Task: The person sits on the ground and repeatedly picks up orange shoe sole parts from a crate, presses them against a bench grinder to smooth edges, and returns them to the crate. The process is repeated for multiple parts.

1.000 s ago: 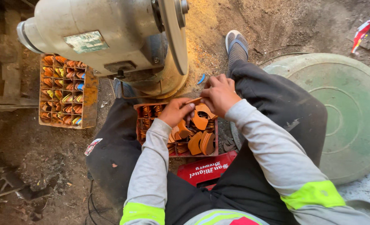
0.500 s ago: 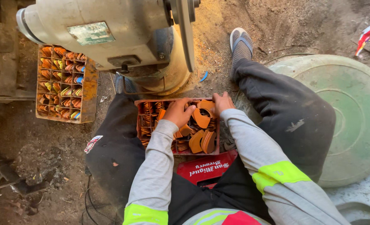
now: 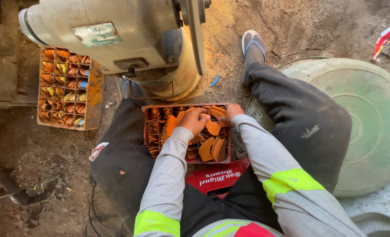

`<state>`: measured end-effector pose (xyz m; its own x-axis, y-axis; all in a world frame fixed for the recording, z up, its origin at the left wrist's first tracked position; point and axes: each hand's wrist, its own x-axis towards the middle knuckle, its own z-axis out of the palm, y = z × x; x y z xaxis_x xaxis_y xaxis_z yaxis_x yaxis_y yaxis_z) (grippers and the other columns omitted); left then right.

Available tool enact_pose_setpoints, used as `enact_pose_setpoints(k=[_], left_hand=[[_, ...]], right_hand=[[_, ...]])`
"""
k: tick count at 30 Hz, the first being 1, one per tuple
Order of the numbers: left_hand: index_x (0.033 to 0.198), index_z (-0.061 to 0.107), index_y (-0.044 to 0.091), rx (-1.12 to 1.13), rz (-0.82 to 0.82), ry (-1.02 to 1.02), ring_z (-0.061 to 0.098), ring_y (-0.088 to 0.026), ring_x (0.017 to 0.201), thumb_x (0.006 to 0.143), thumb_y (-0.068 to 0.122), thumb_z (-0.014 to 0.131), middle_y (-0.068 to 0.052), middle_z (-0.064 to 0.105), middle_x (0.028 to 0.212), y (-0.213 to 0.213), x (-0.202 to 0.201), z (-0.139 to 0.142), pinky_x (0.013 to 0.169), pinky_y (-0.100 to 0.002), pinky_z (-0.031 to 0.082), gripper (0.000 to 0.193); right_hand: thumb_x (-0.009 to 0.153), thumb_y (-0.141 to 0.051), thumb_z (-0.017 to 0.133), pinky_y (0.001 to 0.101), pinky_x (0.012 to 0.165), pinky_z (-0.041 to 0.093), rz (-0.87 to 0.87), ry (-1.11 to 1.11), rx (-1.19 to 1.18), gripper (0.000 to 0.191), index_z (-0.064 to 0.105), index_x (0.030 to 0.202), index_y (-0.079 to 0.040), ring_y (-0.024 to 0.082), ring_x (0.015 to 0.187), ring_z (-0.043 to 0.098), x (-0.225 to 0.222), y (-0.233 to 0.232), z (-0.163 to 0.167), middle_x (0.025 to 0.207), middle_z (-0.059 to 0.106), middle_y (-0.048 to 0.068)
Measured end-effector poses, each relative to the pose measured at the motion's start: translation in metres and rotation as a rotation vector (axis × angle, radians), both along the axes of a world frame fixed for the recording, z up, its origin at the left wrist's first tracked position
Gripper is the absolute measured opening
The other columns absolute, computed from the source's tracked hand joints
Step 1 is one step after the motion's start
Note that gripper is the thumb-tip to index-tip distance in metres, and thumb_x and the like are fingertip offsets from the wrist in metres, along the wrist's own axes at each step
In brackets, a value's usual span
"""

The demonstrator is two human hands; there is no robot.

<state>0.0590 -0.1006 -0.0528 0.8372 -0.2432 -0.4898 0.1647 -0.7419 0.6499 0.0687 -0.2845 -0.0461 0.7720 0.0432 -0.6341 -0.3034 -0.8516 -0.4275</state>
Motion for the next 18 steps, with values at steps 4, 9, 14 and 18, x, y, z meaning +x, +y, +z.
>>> enact_pose_setpoints(k=[4, 9, 14, 18], left_hand=[[0.123, 0.072, 0.008, -0.064, 0.092, 0.023, 0.073, -0.029, 0.096, 0.090, 0.037, 0.071, -0.017, 0.076, 0.105, -0.007, -0.003, -0.005, 0.088, -0.040, 0.057, 0.043], [0.136, 0.059, 0.008, -0.446, 0.505, 0.316, 0.071, -0.020, 0.087, 0.094, 0.037, 0.071, -0.009, 0.074, 0.103, -0.029, -0.004, -0.002, 0.076, -0.035, 0.058, 0.053], [0.130, 0.054, 0.012, -1.081, 0.944, 0.446, 0.066, -0.017, 0.084, 0.096, 0.042, 0.061, -0.003, 0.065, 0.101, -0.041, -0.008, 0.010, 0.068, -0.031, 0.057, 0.046], [0.123, 0.059, 0.008, -1.203, 1.026, 0.198, 0.063, -0.021, 0.090, 0.102, 0.024, 0.063, -0.009, 0.065, 0.104, -0.043, -0.014, 0.009, 0.073, -0.033, 0.053, 0.027]], right_hand=[[0.075, -0.033, 0.085, 0.0399, 0.097, 0.055, -0.021, 0.057, 0.015, 0.053, 0.074, 0.120, -0.008, 0.034, 0.105, 0.072, 0.006, -0.006, 0.006, 0.110, 0.074, 0.021], [0.076, -0.033, 0.084, 0.0407, 0.094, 0.056, 0.041, 0.046, -0.018, 0.047, 0.074, 0.113, -0.007, 0.035, 0.101, 0.074, 0.017, -0.014, 0.023, 0.107, 0.075, 0.020], [0.076, -0.028, 0.083, 0.0448, 0.087, 0.056, 0.150, -0.225, 0.116, 0.036, 0.075, 0.100, -0.004, 0.038, 0.095, 0.071, 0.003, -0.002, 0.044, 0.101, 0.072, 0.020], [0.083, -0.026, 0.078, 0.0478, 0.087, 0.050, 0.088, -0.573, 0.208, 0.038, 0.064, 0.107, 0.000, 0.042, 0.098, 0.061, -0.039, 0.017, 0.059, 0.104, 0.061, 0.021]])
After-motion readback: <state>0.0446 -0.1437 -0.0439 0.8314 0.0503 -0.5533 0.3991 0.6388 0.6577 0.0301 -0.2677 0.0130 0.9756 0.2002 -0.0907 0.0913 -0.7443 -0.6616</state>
